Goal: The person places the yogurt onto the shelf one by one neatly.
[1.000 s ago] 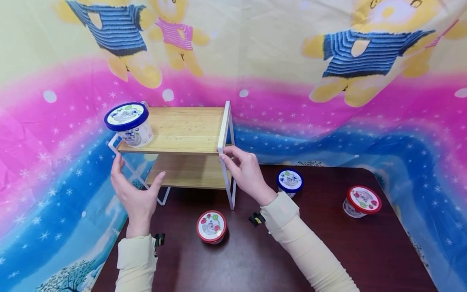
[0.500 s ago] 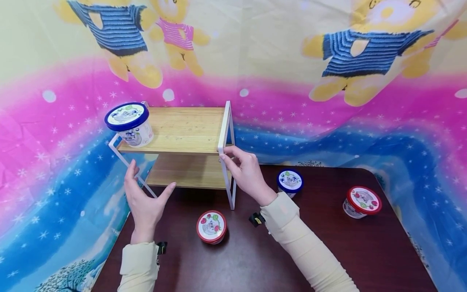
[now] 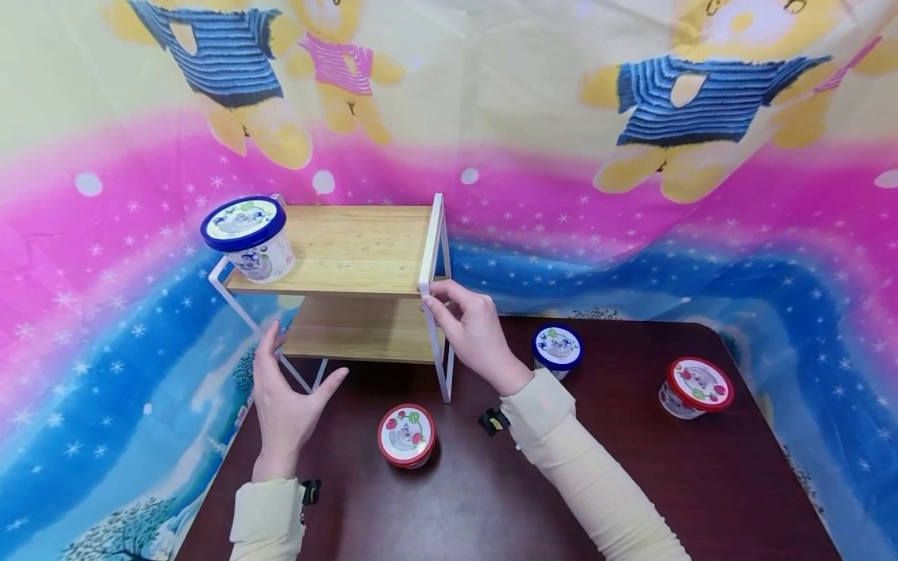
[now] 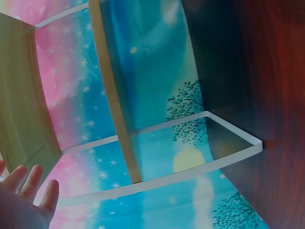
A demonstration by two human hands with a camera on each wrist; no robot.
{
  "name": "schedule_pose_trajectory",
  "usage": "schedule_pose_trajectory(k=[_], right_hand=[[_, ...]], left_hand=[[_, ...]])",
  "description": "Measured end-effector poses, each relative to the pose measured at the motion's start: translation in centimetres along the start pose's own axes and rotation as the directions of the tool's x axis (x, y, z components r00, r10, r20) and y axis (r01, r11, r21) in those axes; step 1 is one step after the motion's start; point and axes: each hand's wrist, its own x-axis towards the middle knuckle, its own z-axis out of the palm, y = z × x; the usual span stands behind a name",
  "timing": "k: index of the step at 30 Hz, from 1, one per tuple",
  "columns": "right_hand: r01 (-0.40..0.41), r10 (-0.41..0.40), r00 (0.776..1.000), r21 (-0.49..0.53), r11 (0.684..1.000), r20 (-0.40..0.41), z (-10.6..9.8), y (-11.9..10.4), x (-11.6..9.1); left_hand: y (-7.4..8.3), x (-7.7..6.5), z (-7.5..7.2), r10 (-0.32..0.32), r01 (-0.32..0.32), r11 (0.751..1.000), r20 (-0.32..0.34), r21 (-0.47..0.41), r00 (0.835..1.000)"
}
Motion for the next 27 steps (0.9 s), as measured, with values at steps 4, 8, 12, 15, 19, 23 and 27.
schedule_pose_trajectory(k=[4,8,12,15,19,23,27], right_hand=[[0.0,0.0,1.0,0.006,1.0,-0.001,0.0,0.0,0.0],[-0.001,0.001,1.0,0.001,1.0,0.0,0.0,0.0,0.0],[-0.003,0.003,1.0,-0.001,1.0,0.004,0.0,0.0,0.1],[0.0,0.0,1.0,0.001,1.0,0.005,0.0,0.1,0.1],[0.007,-0.007,1.0,-0.009,1.0,0.001,0.1,0.1,0.2],[0.01,-0.01,1.0,-0.017,1.0,-0.003,0.1,0.2,0.3],[0.002,-0.002,1.0,-0.016,1.0,-0.001,0.1,0.2,0.3]], left_hand=[[-0.2,-0.6,0.2,-0.008,0.008,1.0,0.028,0.014,1.0],[-0.4,-1.0,0.6,-0.013,0.012,1.0,0.066,0.024,0.998],[-0.6,-1.5,1.0,-0.024,0.021,0.999,0.097,0.034,0.995],[-0.7,-2.1,1.3,-0.031,0.027,0.999,0.122,0.034,0.992],[-0.8,-3.0,1.8,-0.056,0.048,0.998,0.172,0.045,0.984],[-0.9,-4.1,2.5,-0.076,0.063,0.996,0.221,0.065,0.972],[-1.2,-5.1,3.1,-0.08,0.062,0.995,0.263,0.075,0.962]])
